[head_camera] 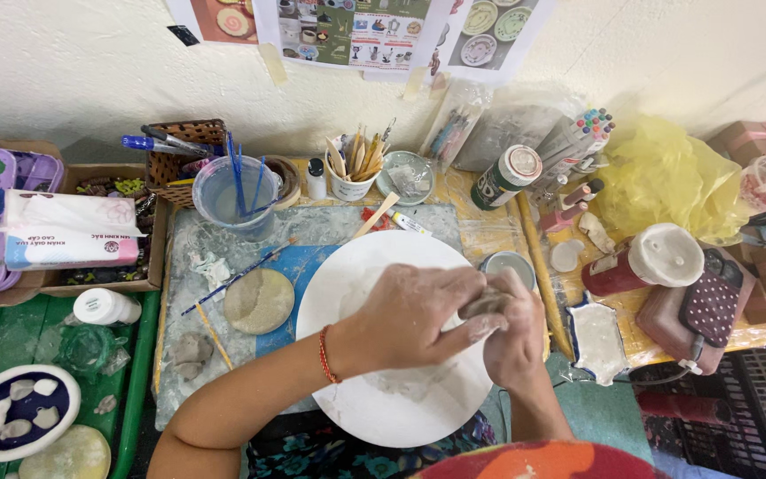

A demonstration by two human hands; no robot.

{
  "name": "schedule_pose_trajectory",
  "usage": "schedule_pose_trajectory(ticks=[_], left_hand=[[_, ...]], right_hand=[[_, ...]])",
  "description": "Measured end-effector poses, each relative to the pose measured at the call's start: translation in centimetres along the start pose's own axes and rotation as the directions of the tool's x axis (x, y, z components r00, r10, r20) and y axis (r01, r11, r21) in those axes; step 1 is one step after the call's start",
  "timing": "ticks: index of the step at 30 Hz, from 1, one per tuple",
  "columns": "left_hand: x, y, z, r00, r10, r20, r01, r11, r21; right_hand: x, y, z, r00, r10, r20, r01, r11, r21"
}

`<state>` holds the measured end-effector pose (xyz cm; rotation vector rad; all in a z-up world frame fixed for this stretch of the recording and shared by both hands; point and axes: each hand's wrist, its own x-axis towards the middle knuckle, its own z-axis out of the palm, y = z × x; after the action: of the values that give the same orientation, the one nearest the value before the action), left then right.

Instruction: The person uses a wooden tool to scrape and smooth clay on a white plate, then uses their hands to roll and shape a small lump of clay.

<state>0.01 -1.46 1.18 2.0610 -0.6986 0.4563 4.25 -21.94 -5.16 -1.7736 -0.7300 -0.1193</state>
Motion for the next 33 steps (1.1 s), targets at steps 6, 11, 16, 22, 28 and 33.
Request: schedule_pose_trajectory(ticks=[6, 11, 16, 22, 28, 33], left_hand=[[-0.3, -0.7, 0.9, 0.999, -0.007, 0.036, 0.012, 0.991, -0.132], [-0.5, -1.6, 1.6, 1.0, -0.002, -0.014, -0.002, 0.972, -0.234], [-0.2, -2.1, 1.6, 1.0, 0.01, -0.007, -0.011, 0.978, -0.206], [0.5, -3.3, 0.0, 0.995, -0.103, -0.006, 0.102, 0.991, -0.09], [-0.5, -7.1, 0.5, 0.964, -0.227, 0.141, 0.207, 0.968, 0.141], [-2.1, -10.9, 3.3, 0.9, -0.22, 0.376, 0.201, 0.976, 0.088]], right_hand=[[0.0, -2.1, -0.2, 0.994, 0.106, 0.008, -0.106, 0.984, 0.146], [-0.3, -1.9, 0.0, 0.996, 0.093, -0.014, -0.092, 0.995, 0.034], [-0.4, -1.9, -0.1, 0.99, 0.122, -0.066, -0.122, 0.993, 0.01], [0.4, -2.8, -1.5, 0.995, 0.096, -0.005, -0.096, 0.987, -0.132], [-0.1, -3.0, -0.4, 0.929, 0.173, 0.329, 0.042, 0.83, -0.556], [-2.0, -1.6, 0.6, 0.924, 0.208, 0.32, 0.003, 0.833, -0.553]])
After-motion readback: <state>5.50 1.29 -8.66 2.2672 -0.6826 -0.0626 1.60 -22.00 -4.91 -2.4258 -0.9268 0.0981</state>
